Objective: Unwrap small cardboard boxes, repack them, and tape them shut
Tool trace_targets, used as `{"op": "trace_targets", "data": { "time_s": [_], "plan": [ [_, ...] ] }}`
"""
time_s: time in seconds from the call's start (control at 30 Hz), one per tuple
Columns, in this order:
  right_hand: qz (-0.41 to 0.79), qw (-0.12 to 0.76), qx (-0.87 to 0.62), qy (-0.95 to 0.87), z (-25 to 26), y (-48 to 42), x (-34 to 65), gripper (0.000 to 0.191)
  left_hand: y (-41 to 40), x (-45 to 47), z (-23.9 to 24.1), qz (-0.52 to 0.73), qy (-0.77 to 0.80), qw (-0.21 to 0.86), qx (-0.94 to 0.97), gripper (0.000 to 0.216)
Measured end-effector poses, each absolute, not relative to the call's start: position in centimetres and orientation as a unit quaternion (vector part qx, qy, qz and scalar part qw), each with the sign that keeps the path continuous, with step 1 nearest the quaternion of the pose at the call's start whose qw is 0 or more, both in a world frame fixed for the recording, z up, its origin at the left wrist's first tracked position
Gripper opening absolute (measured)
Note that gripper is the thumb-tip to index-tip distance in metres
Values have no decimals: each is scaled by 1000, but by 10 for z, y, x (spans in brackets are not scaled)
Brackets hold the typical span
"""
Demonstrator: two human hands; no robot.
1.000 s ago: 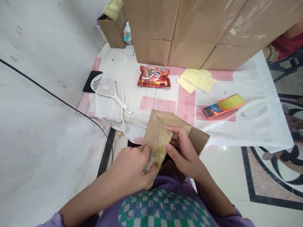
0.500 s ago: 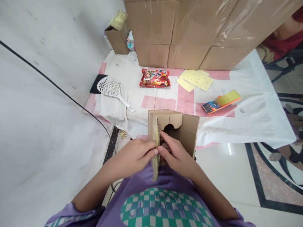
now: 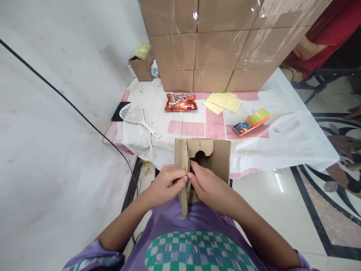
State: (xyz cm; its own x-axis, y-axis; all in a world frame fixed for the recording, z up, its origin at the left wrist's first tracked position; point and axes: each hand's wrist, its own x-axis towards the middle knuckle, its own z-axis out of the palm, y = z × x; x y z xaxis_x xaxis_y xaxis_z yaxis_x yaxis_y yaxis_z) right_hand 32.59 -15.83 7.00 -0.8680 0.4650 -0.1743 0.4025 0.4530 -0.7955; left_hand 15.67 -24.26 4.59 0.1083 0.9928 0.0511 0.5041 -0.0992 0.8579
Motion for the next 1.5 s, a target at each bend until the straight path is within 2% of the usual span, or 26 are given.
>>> {"op": "trace_targets", "data": {
  "time_s": [0.07, 0.13, 0.4, 0.53, 0.67, 0.8, 0.9, 1.0, 1.07, 1.1, 1.2, 1.27, 1.37, 1.43, 1.5],
  "plan": [
    [406, -16, -265, -874, 76, -161, 328, 24, -247, 160, 47, 351, 565, 353, 657, 35],
    [383, -20, -260, -886, 78, -162, 329, 22, -250, 162, 51, 353, 562, 356, 658, 35],
    [492, 205, -188, -825, 56, -164, 324, 25, -253, 171, 63, 416, 572, 400, 583, 43],
    [503, 241, -199, -806, 56, -159, 320, 28, -250, 176, 57, 465, 575, 461, 491, 46],
    [535, 216, -214, -788, 61, -151, 319, 30, -244, 168, 59, 447, 579, 482, 482, 48],
    [572, 176, -216, -771, 60, -145, 320, 30, -238, 162, 69, 343, 593, 415, 599, 41],
    [548, 167, -266, -776, 60, -144, 318, 26, -237, 169, 70, 331, 578, 341, 663, 30],
    [494, 122, -303, -806, 68, -143, 319, 16, -241, 173, 64, 323, 561, 278, 710, 20],
    [418, 79, -302, -853, 75, -141, 323, 16, -245, 166, 62, 330, 561, 230, 724, 11],
    [362, 58, -298, -881, 79, -139, 325, 15, -246, 159, 62, 347, 573, 173, 722, 8],
    [172, 26, -263, -949, 90, -137, 330, 12, -244, 135, 72, 378, 613, -88, 688, 39],
    [80, 33, -231, -969, 97, -135, 330, 15, -240, 123, 83, 318, 603, -186, 707, 50],
    [18, 56, -197, -979, 108, -130, 325, 10, -230, 115, 98, 248, 563, -169, 770, 31],
    [9, 91, -182, -979, 115, -123, 322, 8, -222, 112, 102, 274, 552, -147, 774, 23],
    [9, 140, -183, -973, 121, -114, 321, 17, -212, 107, 101, 333, 560, -144, 744, 18]
  ]
}}
